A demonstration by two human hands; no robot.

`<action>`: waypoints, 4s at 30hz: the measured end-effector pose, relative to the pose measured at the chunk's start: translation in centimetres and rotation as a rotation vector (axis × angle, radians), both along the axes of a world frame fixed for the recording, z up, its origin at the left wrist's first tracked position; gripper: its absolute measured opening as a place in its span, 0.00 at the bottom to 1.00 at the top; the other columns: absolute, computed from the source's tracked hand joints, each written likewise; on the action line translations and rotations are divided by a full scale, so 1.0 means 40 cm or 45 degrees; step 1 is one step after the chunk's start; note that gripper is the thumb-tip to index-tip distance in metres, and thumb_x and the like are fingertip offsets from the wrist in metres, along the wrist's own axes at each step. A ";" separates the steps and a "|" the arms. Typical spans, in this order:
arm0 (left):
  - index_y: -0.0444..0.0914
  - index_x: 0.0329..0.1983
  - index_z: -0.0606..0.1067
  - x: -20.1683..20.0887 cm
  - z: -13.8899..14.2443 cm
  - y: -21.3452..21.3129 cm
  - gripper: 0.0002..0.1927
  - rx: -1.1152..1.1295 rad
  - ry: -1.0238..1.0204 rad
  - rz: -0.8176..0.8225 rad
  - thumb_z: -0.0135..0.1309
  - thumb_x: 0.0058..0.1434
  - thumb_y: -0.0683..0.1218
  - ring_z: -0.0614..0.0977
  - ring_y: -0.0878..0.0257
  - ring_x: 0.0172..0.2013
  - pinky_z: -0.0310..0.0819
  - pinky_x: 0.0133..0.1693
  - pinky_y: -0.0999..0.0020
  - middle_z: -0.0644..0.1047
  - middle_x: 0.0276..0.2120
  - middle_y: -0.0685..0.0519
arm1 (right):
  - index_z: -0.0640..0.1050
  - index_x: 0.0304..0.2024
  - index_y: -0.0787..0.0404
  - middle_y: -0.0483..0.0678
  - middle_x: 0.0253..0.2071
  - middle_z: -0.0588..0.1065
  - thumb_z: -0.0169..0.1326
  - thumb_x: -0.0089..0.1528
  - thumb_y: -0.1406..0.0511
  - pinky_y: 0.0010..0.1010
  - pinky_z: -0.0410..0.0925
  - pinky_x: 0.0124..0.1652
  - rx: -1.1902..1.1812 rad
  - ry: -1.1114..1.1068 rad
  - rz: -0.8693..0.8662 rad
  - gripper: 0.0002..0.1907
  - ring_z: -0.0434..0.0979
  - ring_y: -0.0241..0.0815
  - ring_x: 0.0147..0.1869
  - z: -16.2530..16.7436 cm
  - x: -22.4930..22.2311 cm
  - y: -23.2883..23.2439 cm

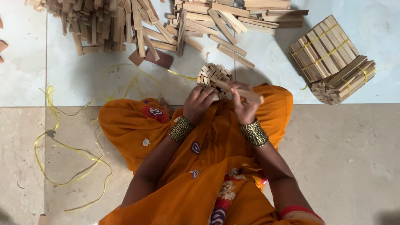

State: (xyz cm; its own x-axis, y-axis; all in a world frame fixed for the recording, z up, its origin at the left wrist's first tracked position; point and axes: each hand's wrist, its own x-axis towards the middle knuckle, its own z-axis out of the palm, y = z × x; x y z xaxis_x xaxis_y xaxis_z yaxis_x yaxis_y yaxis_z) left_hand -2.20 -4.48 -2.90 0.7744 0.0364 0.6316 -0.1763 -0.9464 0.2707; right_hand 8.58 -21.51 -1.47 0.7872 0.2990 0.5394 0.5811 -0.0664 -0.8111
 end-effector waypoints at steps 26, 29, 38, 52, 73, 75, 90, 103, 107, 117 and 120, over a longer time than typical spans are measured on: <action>0.40 0.53 0.77 -0.010 0.029 -0.004 0.14 -0.058 -0.027 -0.031 0.49 0.66 0.44 0.74 0.48 0.60 0.68 0.65 0.50 0.76 0.57 0.50 | 0.77 0.44 0.70 0.54 0.44 0.81 0.55 0.68 0.77 0.29 0.79 0.35 -0.180 -0.184 0.176 0.03 0.88 0.48 0.43 0.084 0.004 0.021; 0.40 0.55 0.79 -0.018 0.041 -0.007 0.16 -0.070 0.003 -0.031 0.49 0.66 0.43 0.74 0.50 0.57 0.69 0.64 0.52 0.77 0.56 0.53 | 0.76 0.47 0.69 0.52 0.44 0.81 0.55 0.69 0.77 0.33 0.83 0.45 -0.247 -0.034 0.217 0.05 0.87 0.46 0.48 0.060 0.044 0.003; 0.42 0.53 0.79 -0.011 0.047 -0.005 0.14 -0.036 0.000 0.025 0.50 0.66 0.46 0.76 0.56 0.52 0.70 0.58 0.56 0.78 0.55 0.58 | 0.77 0.45 0.66 0.52 0.44 0.81 0.54 0.67 0.75 0.27 0.80 0.35 -0.375 0.014 0.483 0.04 0.84 0.40 0.39 0.078 0.078 -0.006; 0.39 0.55 0.76 0.172 0.044 0.110 0.30 -0.202 0.243 -0.181 0.68 0.47 0.48 0.76 0.47 0.54 0.70 0.56 0.52 0.76 0.56 0.46 | 0.79 0.44 0.70 0.51 0.43 0.82 0.59 0.67 0.73 0.31 0.80 0.42 -0.271 0.069 0.280 0.04 0.86 0.43 0.44 0.094 0.043 -0.004; 0.41 0.78 0.58 0.187 -0.052 0.143 0.39 -0.876 0.290 -0.456 0.57 0.64 0.43 0.62 0.48 0.75 0.57 0.75 0.53 0.59 0.77 0.45 | 0.44 0.81 0.53 0.52 0.81 0.48 0.34 0.70 0.37 0.45 0.44 0.79 -0.353 -0.267 0.417 0.47 0.50 0.47 0.84 0.323 0.091 0.013; 0.42 0.82 0.51 0.148 -0.070 0.136 0.42 -1.076 0.234 -0.461 0.57 0.70 0.48 0.58 0.49 0.78 0.52 0.79 0.53 0.54 0.80 0.44 | 0.37 0.81 0.46 0.46 0.82 0.38 0.20 0.67 0.31 0.43 0.31 0.79 -0.455 -0.435 0.402 0.48 0.36 0.40 0.86 0.384 0.117 0.013; 0.35 0.80 0.36 0.096 -0.139 0.097 0.82 -0.825 0.263 -0.327 0.74 0.33 0.68 0.49 0.43 0.78 0.40 0.75 0.46 0.45 0.79 0.40 | 0.34 0.80 0.51 0.53 0.84 0.32 0.14 0.63 0.29 0.62 0.24 0.78 -1.123 -0.391 0.366 0.53 0.29 0.50 0.88 0.207 0.151 0.178; 0.29 0.80 0.37 0.123 -0.176 0.074 0.82 -0.866 0.254 -0.255 0.76 0.36 0.65 0.61 0.39 0.72 0.51 0.73 0.48 0.57 0.75 0.34 | 0.33 0.79 0.52 0.53 0.82 0.30 0.15 0.65 0.33 0.58 0.22 0.74 -1.248 -0.193 0.561 0.49 0.26 0.49 0.85 0.087 0.152 0.183; 0.31 0.79 0.39 0.111 -0.177 0.071 0.83 -0.874 0.298 -0.150 0.78 0.33 0.67 0.64 0.40 0.70 0.51 0.73 0.47 0.60 0.72 0.36 | 0.32 0.79 0.49 0.47 0.83 0.31 0.12 0.65 0.32 0.55 0.22 0.76 -0.977 -0.319 0.359 0.49 0.28 0.45 0.87 0.127 0.212 0.105; 0.30 0.78 0.37 0.093 -0.193 0.112 0.83 -0.781 0.622 -0.122 0.78 0.30 0.61 0.65 0.42 0.69 0.53 0.69 0.42 0.61 0.72 0.41 | 0.48 0.80 0.51 0.49 0.83 0.45 0.17 0.63 0.29 0.55 0.35 0.78 -0.571 0.188 0.523 0.53 0.41 0.52 0.86 0.017 0.210 0.100; 0.35 0.77 0.41 0.087 -0.200 0.128 0.79 -0.627 0.790 -0.019 0.79 0.30 0.60 0.62 0.44 0.72 0.50 0.68 0.38 0.57 0.75 0.41 | 0.47 0.80 0.54 0.53 0.83 0.46 0.21 0.66 0.29 0.54 0.40 0.80 -0.396 0.282 0.398 0.52 0.41 0.55 0.88 0.018 0.262 0.026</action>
State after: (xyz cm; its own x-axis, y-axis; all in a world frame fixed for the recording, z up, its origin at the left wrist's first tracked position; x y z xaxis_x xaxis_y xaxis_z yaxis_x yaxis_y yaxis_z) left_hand 1.29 0.66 -10.91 0.9825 0.1862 -0.0021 0.1325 -0.6909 0.7107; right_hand 19.07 -20.48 -0.77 0.7195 0.6597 0.2169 0.4278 -0.1749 -0.8868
